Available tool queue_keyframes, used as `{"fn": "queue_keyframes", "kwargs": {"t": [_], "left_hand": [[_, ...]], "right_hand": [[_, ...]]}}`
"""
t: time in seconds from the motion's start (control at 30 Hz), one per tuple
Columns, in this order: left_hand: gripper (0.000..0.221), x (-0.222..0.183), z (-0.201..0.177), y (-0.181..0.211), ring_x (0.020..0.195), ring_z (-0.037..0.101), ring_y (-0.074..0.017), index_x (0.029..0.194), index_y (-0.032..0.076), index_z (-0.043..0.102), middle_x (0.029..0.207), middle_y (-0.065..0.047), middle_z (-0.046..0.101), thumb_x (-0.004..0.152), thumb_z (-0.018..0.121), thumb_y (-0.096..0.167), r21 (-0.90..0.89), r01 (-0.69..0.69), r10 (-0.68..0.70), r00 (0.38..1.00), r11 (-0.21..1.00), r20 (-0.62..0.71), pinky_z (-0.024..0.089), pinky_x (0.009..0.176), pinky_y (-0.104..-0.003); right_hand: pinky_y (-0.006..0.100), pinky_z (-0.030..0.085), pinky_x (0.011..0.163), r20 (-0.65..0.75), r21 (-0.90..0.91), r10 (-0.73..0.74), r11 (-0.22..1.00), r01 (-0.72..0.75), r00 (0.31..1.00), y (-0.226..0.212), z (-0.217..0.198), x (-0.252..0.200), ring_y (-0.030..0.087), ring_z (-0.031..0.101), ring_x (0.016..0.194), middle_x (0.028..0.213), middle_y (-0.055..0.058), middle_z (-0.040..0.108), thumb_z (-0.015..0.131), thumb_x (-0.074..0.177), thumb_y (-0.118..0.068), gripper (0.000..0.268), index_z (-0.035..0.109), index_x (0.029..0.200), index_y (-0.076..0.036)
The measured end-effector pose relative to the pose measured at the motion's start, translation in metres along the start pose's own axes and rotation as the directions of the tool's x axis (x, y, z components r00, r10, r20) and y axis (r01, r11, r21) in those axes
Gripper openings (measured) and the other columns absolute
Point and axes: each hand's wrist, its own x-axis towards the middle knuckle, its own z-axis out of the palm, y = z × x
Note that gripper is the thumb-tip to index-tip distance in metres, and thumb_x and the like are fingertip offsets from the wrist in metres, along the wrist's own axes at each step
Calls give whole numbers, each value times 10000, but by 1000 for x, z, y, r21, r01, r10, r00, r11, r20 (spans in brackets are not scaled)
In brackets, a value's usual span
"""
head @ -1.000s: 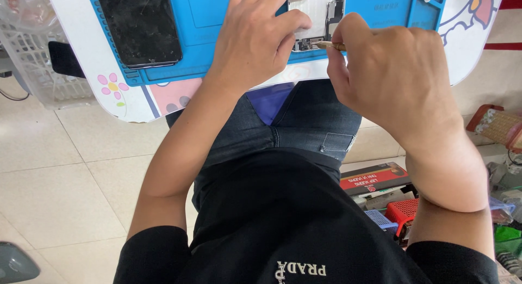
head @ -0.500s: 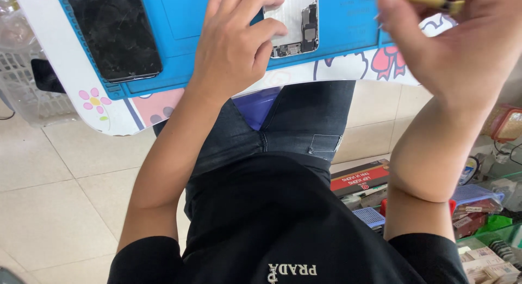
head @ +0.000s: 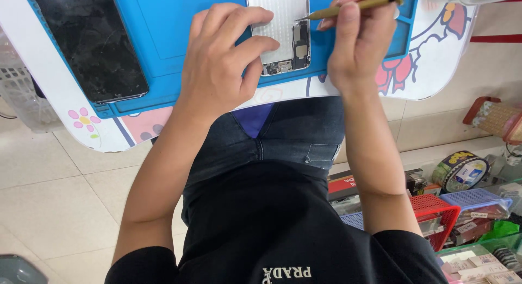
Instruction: Using a screwdriver and tweezers to repair internal components of a mobile phone.
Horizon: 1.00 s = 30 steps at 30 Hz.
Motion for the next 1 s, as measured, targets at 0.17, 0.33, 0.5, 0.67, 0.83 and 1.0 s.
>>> {"fn": "queue_keyframes", "kwargs": {"t": [0.17,0.33,0.5,0.67,0.83,1.0], "left_hand": [[240,6,-3,5,1229,554,-233,1043,130,765,1335,14,628,851,717,-5,12,59,-60,997,998,58,413,1051,-394],[249,10,-4,7,1208,557,-236,1050,154,777,1330,13,641,840,727,30,29,84,-86,994,996,71,408,1031,-393],[245,11,-4,7,1198,564,-224,1040,166,781,1324,32,648,846,728,26,33,107,-109,991,994,75,409,1029,-385],[260,10,-4,6,1214,561,-233,1056,163,783,1351,28,644,840,727,29,22,105,-106,992,994,74,408,1050,-399],[253,9,-3,6,1194,560,-220,1053,167,783,1326,36,645,855,728,19,22,104,-106,992,994,63,410,1030,-380],[260,9,-2,5,1193,556,-227,1045,162,781,1313,29,645,839,726,13,25,83,-84,995,996,47,410,1024,-383]], "right_hand": [[246,546,678,27,-68,-51,996,53,998,8,-1,-10,144,651,746,992,82,585,505,1179,-252,262,480,1158,8],[271,555,675,46,-192,-68,978,75,997,3,2,-8,180,663,759,1081,143,558,510,1195,-207,234,507,1106,10],[256,523,667,90,-177,-3,984,19,996,8,1,-12,165,661,739,975,104,604,553,1208,-185,194,473,1193,-9],[264,513,689,105,-199,-42,978,62,994,9,-1,-12,181,656,763,967,113,612,566,1198,-139,147,476,1203,-22],[314,490,717,120,-241,-155,954,180,981,8,0,-5,232,630,801,1003,128,626,598,1150,-73,108,511,1178,-16],[351,487,721,191,-371,-217,887,275,957,-28,1,17,266,613,837,990,116,628,689,1098,-20,105,590,1067,-10]]}}
